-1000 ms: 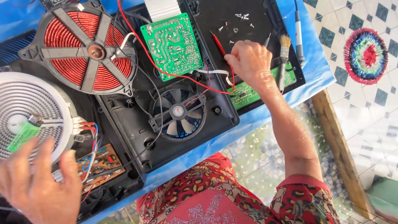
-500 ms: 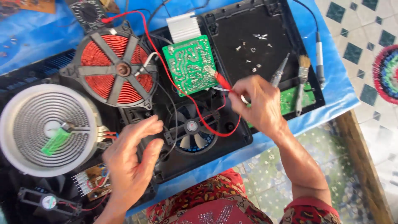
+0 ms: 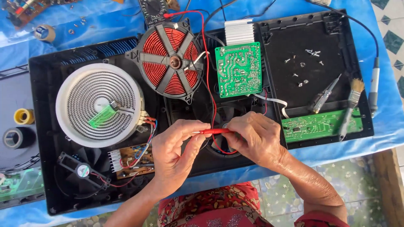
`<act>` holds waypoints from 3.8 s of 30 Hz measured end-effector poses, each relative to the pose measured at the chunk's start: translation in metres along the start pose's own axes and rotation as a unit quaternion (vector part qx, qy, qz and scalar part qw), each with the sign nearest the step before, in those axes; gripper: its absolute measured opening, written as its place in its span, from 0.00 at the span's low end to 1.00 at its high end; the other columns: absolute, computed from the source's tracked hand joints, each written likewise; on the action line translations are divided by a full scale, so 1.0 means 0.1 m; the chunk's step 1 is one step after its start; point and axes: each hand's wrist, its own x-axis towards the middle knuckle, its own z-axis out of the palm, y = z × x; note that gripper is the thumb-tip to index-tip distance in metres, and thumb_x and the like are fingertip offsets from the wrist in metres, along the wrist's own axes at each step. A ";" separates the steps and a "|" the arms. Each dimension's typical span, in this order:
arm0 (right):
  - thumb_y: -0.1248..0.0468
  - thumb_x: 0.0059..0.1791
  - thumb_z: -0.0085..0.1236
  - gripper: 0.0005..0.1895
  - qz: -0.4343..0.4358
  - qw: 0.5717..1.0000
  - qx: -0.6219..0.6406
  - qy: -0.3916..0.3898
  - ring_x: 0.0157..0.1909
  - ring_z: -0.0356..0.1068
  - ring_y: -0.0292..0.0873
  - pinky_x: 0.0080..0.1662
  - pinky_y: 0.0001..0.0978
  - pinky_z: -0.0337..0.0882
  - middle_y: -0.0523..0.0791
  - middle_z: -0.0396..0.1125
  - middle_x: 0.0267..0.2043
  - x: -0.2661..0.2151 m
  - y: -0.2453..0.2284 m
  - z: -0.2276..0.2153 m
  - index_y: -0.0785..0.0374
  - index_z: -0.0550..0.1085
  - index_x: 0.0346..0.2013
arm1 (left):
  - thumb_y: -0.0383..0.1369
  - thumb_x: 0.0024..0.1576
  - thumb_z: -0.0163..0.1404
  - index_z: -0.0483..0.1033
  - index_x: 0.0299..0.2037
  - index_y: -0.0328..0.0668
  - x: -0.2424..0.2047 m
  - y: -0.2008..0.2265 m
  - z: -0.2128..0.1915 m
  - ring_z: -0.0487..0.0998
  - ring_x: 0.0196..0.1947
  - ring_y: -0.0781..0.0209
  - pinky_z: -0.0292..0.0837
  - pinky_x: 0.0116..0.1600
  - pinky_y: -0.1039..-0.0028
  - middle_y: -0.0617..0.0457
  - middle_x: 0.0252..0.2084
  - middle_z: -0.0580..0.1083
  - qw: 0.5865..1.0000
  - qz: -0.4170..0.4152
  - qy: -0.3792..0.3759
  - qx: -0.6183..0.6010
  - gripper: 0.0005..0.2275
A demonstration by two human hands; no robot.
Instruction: The person uses a multimeter with red and black probes to test electrical connections on a disassembled electronic device. They touch the probes to various points on the circuit board and wires connected to a speaker and fan assembly.
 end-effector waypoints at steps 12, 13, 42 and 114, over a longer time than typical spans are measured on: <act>0.65 0.53 0.63 0.07 0.019 0.999 0.001 0.029 0.34 0.72 0.44 0.38 0.32 0.73 0.45 0.72 0.37 -0.06 -0.17 0.10 0.64 0.78 0.43 | 0.25 0.69 0.49 0.79 0.50 0.30 -0.12 -0.12 -0.11 0.89 0.40 0.48 0.89 0.51 0.68 0.39 0.46 0.82 0.998 0.016 0.026 -0.049 0.07; 0.65 0.53 0.63 0.07 0.019 0.999 0.002 0.030 0.34 0.72 0.44 0.38 0.32 0.73 0.45 0.72 0.37 -0.07 -0.18 0.11 0.64 0.78 0.43 | 0.25 0.69 0.49 0.79 0.50 0.30 -0.12 -0.12 -0.12 0.89 0.40 0.48 0.89 0.51 0.68 0.39 0.46 0.82 0.998 0.015 0.026 -0.048 0.07; 0.67 0.51 0.59 0.05 0.094 0.980 0.173 0.033 0.29 0.72 0.50 0.33 0.37 0.75 0.47 0.71 0.31 -0.13 -0.39 0.33 0.65 0.80 0.39 | 0.17 0.58 0.58 0.83 0.35 0.20 -0.20 -0.34 -0.29 0.87 0.29 0.51 0.85 0.39 0.65 0.38 0.28 0.81 0.989 0.126 0.065 -0.048 0.02; 0.69 0.49 0.62 0.04 0.115 0.975 0.121 0.144 0.20 0.68 0.47 0.26 0.31 0.71 0.47 0.72 0.26 -0.37 -0.64 0.72 0.67 0.79 0.37 | 0.22 0.61 0.58 0.83 0.41 0.21 -0.41 -0.44 -0.28 0.87 0.31 0.52 0.85 0.42 0.62 0.34 0.33 0.83 0.983 0.010 0.108 -0.148 0.05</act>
